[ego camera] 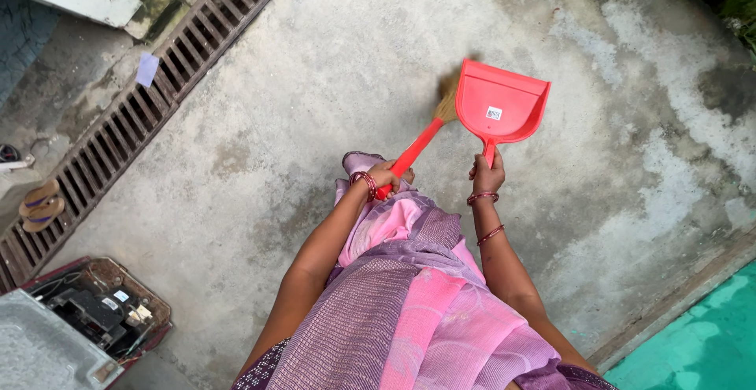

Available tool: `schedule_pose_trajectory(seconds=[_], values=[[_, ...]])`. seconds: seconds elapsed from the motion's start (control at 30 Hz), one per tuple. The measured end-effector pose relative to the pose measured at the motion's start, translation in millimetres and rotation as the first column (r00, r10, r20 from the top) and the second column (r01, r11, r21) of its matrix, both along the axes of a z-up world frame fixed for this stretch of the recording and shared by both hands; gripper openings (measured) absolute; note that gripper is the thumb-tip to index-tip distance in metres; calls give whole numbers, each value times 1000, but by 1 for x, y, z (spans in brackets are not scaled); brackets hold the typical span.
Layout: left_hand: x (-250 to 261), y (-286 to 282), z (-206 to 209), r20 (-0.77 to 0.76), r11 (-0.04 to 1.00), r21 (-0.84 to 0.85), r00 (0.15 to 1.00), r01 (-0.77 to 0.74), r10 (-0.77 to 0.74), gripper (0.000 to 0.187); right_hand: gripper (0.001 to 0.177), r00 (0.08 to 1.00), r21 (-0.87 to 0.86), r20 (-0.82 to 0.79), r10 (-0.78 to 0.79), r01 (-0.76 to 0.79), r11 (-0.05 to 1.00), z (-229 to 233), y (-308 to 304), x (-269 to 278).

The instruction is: The person sweeps a concrete floor using a handheld broom and collects the debris into a red plastic dustpan.

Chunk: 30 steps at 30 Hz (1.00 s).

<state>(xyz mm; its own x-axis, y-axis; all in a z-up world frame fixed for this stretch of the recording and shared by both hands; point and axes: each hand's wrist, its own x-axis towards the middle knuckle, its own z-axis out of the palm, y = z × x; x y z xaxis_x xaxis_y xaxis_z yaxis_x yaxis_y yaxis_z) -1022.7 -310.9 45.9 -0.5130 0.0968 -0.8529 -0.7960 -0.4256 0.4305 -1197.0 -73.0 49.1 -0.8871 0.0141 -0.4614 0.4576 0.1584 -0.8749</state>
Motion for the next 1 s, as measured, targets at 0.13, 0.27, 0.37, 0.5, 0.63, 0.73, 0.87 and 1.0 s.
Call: schedule_pose_trajectory(seconds=[0.13,0.27,0.37,0.5,0.63,0.73,0.87,1.0], values=[[-29,-15,35,-92,998,-53,995,-41,36,97,47,997,-54,-25,-67,65,996,1,2,-31],[-54,-37,49,-116,971,-205,988,-124,101,103,48,992,-67,-31,-123,121,990,7,2,-46],[-82,-54,44,-112,919,-311,970,-242,217,103,49,986,-71,-26,-166,164,984,7,5,-54],[-124,-89,17,-141,846,-338,911,-413,388,82,50,975,-36,-40,-218,217,976,2,15,-65],[-164,-125,-24,-56,891,-307,941,-335,334,46,48,956,-18,-45,-290,290,957,-7,25,-87],[-203,-114,-49,-6,957,-233,984,-175,179,40,49,937,32,-52,-344,346,938,-5,30,-107],[-260,-71,-63,23,982,-133,991,132,-130,42,49,925,64,-50,-377,380,923,5,26,-132],[-312,-58,-62,12,913,11,913,408,-408,53,51,920,109,-32,-391,392,914,11,7,-164]])
